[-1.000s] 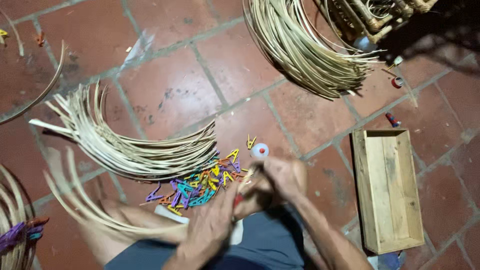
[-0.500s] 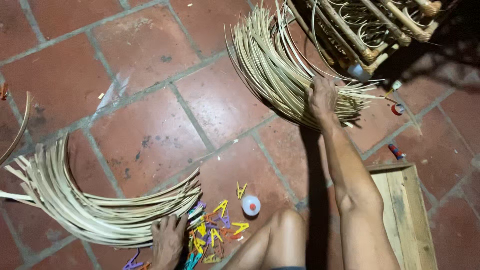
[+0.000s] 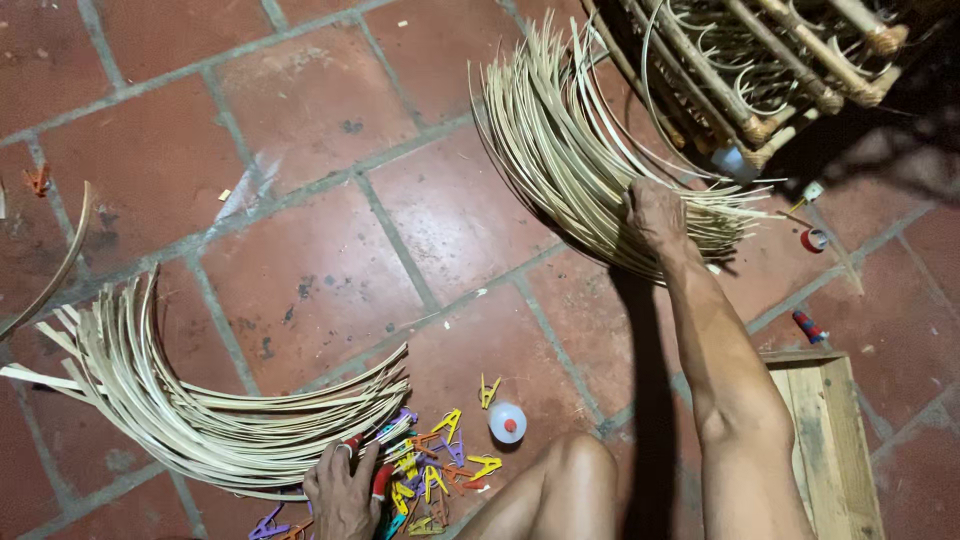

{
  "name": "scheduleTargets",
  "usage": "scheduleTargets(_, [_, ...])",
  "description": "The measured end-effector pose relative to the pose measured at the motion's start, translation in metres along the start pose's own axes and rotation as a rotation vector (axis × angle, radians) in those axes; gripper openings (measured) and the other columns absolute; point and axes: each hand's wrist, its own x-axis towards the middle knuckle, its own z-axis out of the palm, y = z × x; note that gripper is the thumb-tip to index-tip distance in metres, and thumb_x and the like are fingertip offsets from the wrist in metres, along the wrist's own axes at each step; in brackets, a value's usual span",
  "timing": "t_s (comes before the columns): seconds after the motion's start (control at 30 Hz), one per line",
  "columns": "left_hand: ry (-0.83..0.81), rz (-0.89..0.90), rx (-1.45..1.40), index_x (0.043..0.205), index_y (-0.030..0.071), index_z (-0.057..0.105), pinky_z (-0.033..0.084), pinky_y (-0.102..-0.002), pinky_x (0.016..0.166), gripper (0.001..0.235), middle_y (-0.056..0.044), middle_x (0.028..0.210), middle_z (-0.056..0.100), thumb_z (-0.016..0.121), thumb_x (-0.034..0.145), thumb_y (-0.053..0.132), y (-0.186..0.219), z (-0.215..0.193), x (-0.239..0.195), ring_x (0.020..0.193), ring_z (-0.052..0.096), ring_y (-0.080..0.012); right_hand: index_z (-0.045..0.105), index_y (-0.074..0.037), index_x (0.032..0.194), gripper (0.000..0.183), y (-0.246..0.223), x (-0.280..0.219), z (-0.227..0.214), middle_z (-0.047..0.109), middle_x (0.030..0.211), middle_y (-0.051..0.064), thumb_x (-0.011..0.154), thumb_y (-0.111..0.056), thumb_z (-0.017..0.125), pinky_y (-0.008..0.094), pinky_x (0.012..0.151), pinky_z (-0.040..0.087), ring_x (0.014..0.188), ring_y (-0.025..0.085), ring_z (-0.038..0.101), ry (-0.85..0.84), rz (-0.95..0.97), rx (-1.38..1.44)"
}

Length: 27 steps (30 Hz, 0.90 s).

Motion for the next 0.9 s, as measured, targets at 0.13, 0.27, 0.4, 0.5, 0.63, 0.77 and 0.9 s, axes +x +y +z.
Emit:
scheduleTargets(0.13, [0.043, 0.005, -0.041, 0.131, 0.019, 0.061, 0.032, -0.060, 0.098, 0.066, -0.020, 0.131, 0.052, 0.078, 0.068, 0.027, -0.002, -0.005, -0.010, 0.134, 0.042, -0.0401, 0.067, 0.000, 0.099, 0.016, -0.036, 0.015, -0.055, 0.066, 0.077, 0.011, 0.106, -0.015, 0.066, 0.035, 0.056, 0.047, 0.064, 0.018, 0.060, 0.143, 0.212, 0.349])
scheduleTargets(0.27, [0.039, -0.001, -0.069, 0.136, 0.017, 0.061, 0.034, -0.058, 0.098, 0.069, -0.020, 0.133, 0.053, 0.078, 0.069, 0.025, 0.002, -0.021, -0.013, 0.133, 0.044, -0.0413, 0.067, -0.003, 0.107, 0.015, -0.104, 0.001, -0.152, 0.058, 0.076, 0.001, 0.109, -0.016, 0.060, 0.028, 0.054, 0.041, 0.062, 0.010, 0.051, 0.189, 0.389, 0.973])
scheduleTargets(0.4, [0.189, 0.006, -0.151, 0.127, 0.016, 0.061, 0.034, -0.059, 0.100, 0.057, -0.017, 0.131, 0.056, 0.077, 0.073, 0.024, 0.020, -0.048, -0.025, 0.130, 0.048, -0.0411, 0.052, -0.005, 0.085, 0.030, -0.181, -0.110, -0.257, 0.049, 0.064, 0.000, 0.112, -0.018, 0.050, 0.027, 0.050, 0.042, 0.053, 0.010, 0.047, 0.148, 0.533, 1.235])
scheduleTargets(0.5, [0.220, 0.049, -0.203, 0.134, 0.012, 0.061, 0.034, -0.059, 0.104, 0.061, -0.021, 0.130, 0.054, 0.073, 0.075, 0.016, 0.032, -0.073, -0.044, 0.128, 0.048, -0.0426, 0.058, -0.005, 0.088, 0.021, -0.252, -0.250, -0.283, 0.051, 0.059, 0.002, 0.103, -0.012, 0.045, 0.027, 0.043, 0.039, 0.046, 0.011, 0.046, 0.154, 0.764, 1.255])
scheduleTargets(0.63, [0.265, 0.113, -0.283, 0.131, 0.008, 0.062, 0.035, -0.057, 0.104, 0.060, -0.022, 0.130, 0.055, 0.074, 0.072, 0.013, 0.046, -0.107, -0.064, 0.130, 0.048, -0.0435, 0.070, -0.001, 0.099, 0.014, -0.350, -0.409, -0.208, 0.064, 0.071, 0.003, 0.101, -0.011, 0.059, 0.023, 0.050, 0.041, 0.055, 0.008, 0.053, 0.215, 0.941, 1.068])
scheduleTargets(0.77, [0.299, 0.236, -0.327, 0.127, 0.006, 0.063, 0.036, -0.058, 0.101, 0.062, -0.027, 0.129, 0.054, 0.075, 0.066, 0.013, 0.071, -0.150, -0.092, 0.124, 0.049, -0.0468, 0.071, -0.001, 0.113, 0.019, -0.371, -0.461, -0.162, 0.063, 0.077, 0.003, 0.100, -0.008, 0.060, 0.024, 0.054, 0.042, 0.062, 0.009, 0.052, 0.123, 0.856, 1.018])
scheduleTargets(0.9, [0.485, 0.444, -0.385, 0.127, 0.009, 0.063, 0.042, -0.057, 0.100, 0.052, -0.019, 0.127, 0.055, 0.078, 0.078, 0.018, 0.085, -0.206, -0.122, 0.122, 0.055, -0.0412, 0.069, -0.002, 0.114, 0.016, -0.384, -0.393, -0.192, 0.069, 0.087, 0.009, 0.102, -0.007, 0.060, 0.032, 0.068, 0.052, 0.077, 0.018, 0.065, 0.165, 0.324, 0.693])
